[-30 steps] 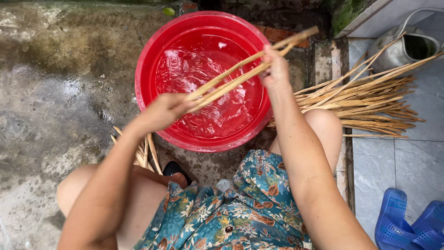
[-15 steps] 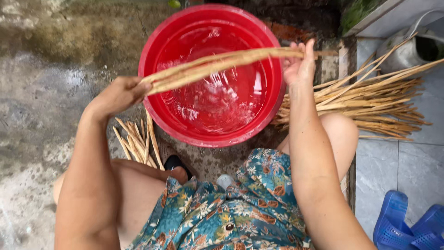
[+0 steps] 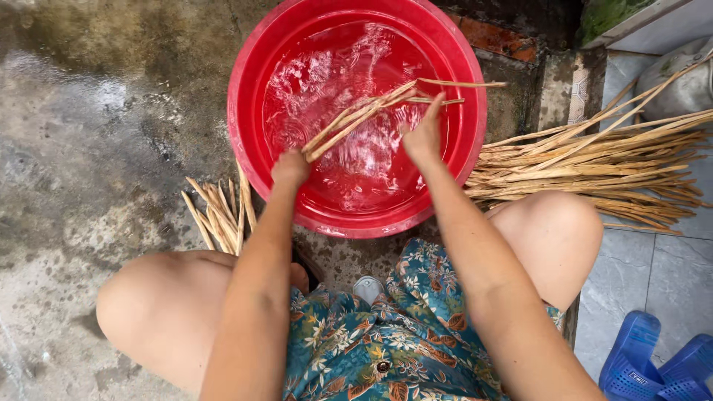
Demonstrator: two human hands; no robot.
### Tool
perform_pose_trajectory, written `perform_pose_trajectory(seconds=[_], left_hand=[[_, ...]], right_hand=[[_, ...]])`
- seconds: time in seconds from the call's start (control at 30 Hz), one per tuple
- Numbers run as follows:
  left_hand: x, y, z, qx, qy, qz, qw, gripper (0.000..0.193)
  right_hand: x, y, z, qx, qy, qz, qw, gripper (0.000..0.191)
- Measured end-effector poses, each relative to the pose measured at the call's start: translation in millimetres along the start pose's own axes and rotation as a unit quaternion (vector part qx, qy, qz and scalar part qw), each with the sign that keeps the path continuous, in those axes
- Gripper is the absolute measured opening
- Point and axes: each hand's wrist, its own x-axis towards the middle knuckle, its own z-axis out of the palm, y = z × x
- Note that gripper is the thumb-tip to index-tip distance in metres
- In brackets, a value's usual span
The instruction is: The person sits on the ground and repeatedly washes thin wooden sticks in a red basin of water. They pick up small bundles, scrub them by hand, rinse them, and place them on the floor beside the basin.
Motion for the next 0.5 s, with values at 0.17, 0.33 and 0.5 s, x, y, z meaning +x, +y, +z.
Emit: perform_pose_trajectory(seconds=[0.17, 0.33, 0.5], left_hand=[[0, 27, 65, 0.01, -0.12, -0.016, 0.993, 0.047], [26, 26, 105, 0.146, -0.194, 0.142, 0.96, 0.05], [41, 9, 68, -0.007, -0.142, -0.051, 0.989, 0.042]], right_hand=[[-35, -14, 39, -0.162, -0.269, 0.047, 0.948, 0.11], [-32, 20, 71, -0.211, -0.434, 0.026, 0.875, 0.09], [18, 62, 48, -0.166, -0.172, 0.068, 0.969, 0.048]])
